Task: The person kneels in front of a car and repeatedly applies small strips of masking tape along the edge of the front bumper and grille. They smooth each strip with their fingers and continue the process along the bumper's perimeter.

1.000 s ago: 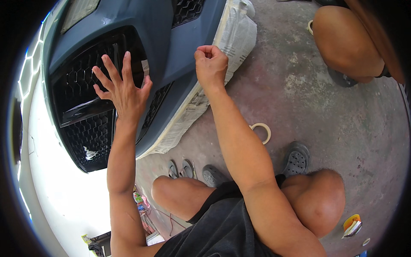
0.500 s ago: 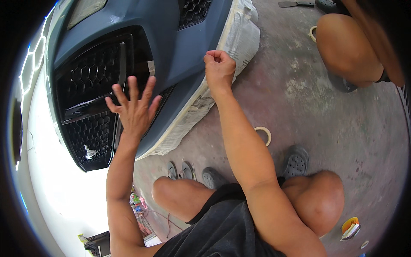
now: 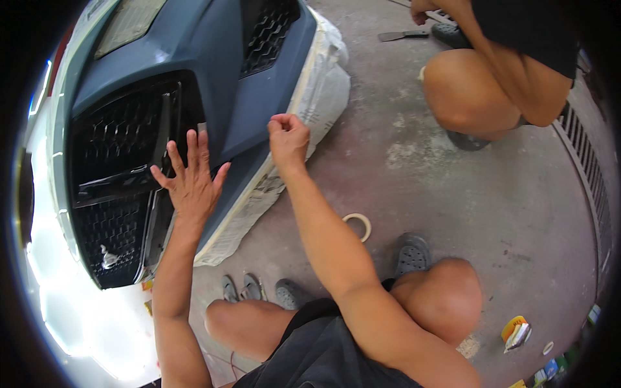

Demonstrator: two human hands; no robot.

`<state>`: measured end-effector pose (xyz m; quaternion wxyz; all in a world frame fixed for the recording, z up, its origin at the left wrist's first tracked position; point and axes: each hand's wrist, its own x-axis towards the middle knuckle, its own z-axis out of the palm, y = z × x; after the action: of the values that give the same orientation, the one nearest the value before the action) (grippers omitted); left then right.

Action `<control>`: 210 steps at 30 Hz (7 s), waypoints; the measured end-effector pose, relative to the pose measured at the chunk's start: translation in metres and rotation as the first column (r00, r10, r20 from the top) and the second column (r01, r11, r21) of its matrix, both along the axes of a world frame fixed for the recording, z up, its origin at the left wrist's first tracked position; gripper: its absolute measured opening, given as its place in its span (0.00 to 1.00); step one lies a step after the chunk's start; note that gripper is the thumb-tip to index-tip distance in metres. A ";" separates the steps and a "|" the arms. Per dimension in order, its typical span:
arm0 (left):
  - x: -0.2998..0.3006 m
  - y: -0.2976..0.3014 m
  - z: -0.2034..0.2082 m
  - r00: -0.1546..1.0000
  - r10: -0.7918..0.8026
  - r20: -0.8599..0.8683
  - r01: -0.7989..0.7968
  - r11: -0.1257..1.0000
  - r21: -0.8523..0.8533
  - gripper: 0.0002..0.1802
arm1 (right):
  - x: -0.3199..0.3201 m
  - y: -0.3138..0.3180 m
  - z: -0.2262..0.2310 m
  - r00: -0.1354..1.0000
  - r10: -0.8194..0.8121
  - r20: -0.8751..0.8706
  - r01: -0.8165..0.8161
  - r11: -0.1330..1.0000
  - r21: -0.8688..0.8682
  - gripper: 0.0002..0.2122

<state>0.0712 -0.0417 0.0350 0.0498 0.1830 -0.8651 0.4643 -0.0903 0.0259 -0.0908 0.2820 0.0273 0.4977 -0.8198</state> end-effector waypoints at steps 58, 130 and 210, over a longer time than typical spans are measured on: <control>0.102 0.071 -0.042 0.562 0.780 -0.275 0.634 -0.192 0.749 0.26 | 0.010 0.083 0.086 -0.391 0.829 -0.400 -0.623 0.081 0.778 0.17; 0.085 0.086 -0.020 0.445 0.724 -0.527 0.633 0.161 0.757 0.17 | 0.064 0.067 0.136 -0.172 0.953 -0.250 -0.670 0.072 0.739 0.16; 0.019 0.094 0.030 0.070 0.803 -0.591 0.889 0.218 0.402 0.14 | 0.088 -0.031 -0.055 -0.906 0.417 -0.066 -0.271 -0.456 0.848 0.15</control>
<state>0.0897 0.0518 0.0650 0.5189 0.3686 -0.5976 -0.4876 -0.0027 -0.0048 -0.1457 0.5124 -0.7901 0.3217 0.0982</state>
